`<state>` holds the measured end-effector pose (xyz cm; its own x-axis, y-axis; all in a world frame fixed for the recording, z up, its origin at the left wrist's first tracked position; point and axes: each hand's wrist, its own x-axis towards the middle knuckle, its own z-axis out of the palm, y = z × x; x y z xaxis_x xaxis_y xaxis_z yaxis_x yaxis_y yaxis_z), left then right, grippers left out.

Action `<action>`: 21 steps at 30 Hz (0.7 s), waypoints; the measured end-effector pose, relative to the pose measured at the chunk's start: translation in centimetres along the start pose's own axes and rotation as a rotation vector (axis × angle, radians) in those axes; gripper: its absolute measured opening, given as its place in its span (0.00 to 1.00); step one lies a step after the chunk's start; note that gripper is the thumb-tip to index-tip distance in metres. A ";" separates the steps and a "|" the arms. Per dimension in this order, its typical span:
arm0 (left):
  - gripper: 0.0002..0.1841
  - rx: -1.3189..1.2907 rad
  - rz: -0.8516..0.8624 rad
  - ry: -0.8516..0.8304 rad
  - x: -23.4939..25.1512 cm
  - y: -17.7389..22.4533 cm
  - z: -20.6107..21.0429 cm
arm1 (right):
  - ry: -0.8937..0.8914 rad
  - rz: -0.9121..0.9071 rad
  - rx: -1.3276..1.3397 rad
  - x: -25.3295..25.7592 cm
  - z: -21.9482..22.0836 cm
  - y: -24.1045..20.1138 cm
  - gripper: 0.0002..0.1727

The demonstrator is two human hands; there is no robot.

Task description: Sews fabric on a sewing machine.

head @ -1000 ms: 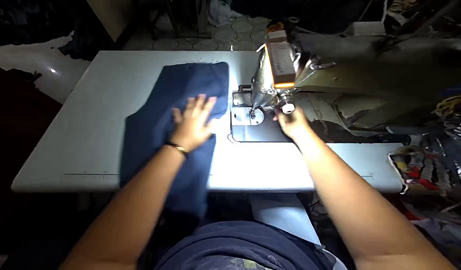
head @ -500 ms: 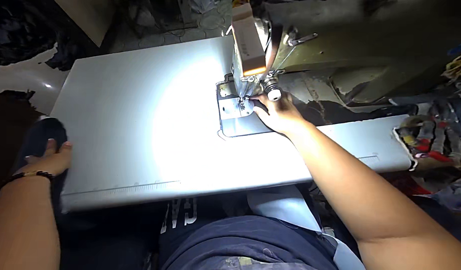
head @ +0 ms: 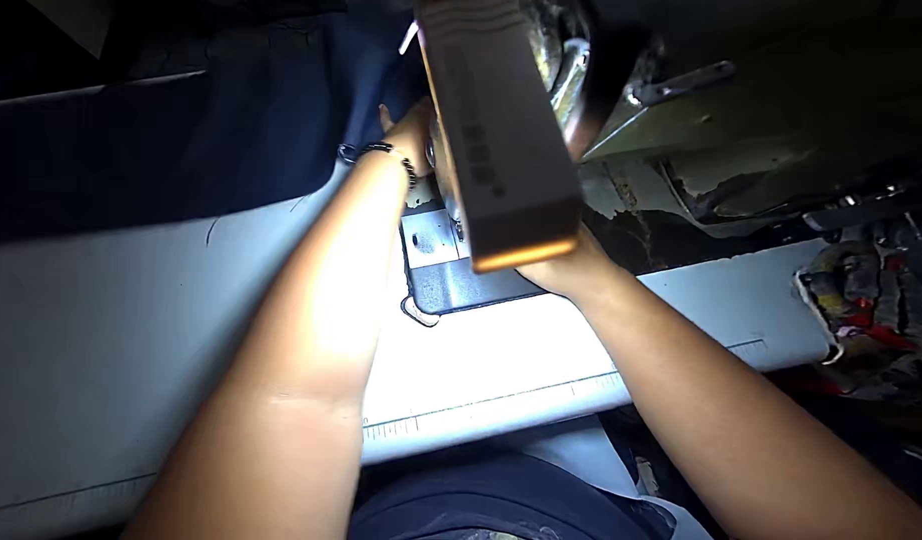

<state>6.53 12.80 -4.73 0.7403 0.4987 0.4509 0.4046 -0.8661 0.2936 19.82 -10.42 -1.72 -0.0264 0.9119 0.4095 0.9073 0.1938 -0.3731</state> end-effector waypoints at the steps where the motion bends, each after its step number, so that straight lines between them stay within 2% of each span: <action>1: 0.24 0.095 -0.147 -0.110 -1.0 2.2 -4.7 | 0.020 -0.005 0.001 0.1 0.2 0.2 0.18; 2: 0.22 0.068 -0.430 -0.524 -0.1 4.3 -10.8 | 0.037 -0.011 -0.001 0.2 0.4 0.3 0.18; 4: 0.26 0.060 -0.436 -0.249 -4.2 0.0 -12.5 | 0.030 -0.007 -0.017 0.3 0.6 0.4 0.19; 5: 0.28 0.148 -0.431 -0.174 -6.3 -2.0 -13.3 | 0.008 0.007 -0.028 0.4 0.6 0.3 0.21; 7: 0.27 0.257 -0.663 -0.372 -8.3 -0.2 -16.9 | -0.024 0.021 -0.055 0.5 0.6 0.2 0.24; 9: 0.26 0.294 -0.757 -0.393 -10.6 1.9 -17.9 | -0.052 0.026 -0.074 0.6 0.5 0.1 0.25; 12: 0.32 0.342 -0.727 -0.402 -14.4 4.3 -16.6 | -0.081 0.035 -0.112 0.7 0.5 -0.2 0.23; 15: 0.28 0.385 -0.708 -0.467 -17.7 6.4 -14.9 | -0.104 0.080 -0.157 0.5 0.5 -0.6 0.23; 18: 0.29 0.354 -0.582 -0.389 -21.2 8.0 -14.0 | -0.215 0.169 -0.194 -0.7 -0.2 -1.0 0.27; 21: 0.30 0.253 -0.531 -0.496 -24.5 12.3 -14.3 | -0.332 0.213 -0.213 -4.3 -1.7 -2.4 0.31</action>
<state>-14.28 -9.58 -0.06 0.5426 0.8274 -0.1448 0.8392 -0.5265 0.1365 18.46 -15.41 -1.18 0.0688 0.9969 0.0393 0.9722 -0.0581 -0.2266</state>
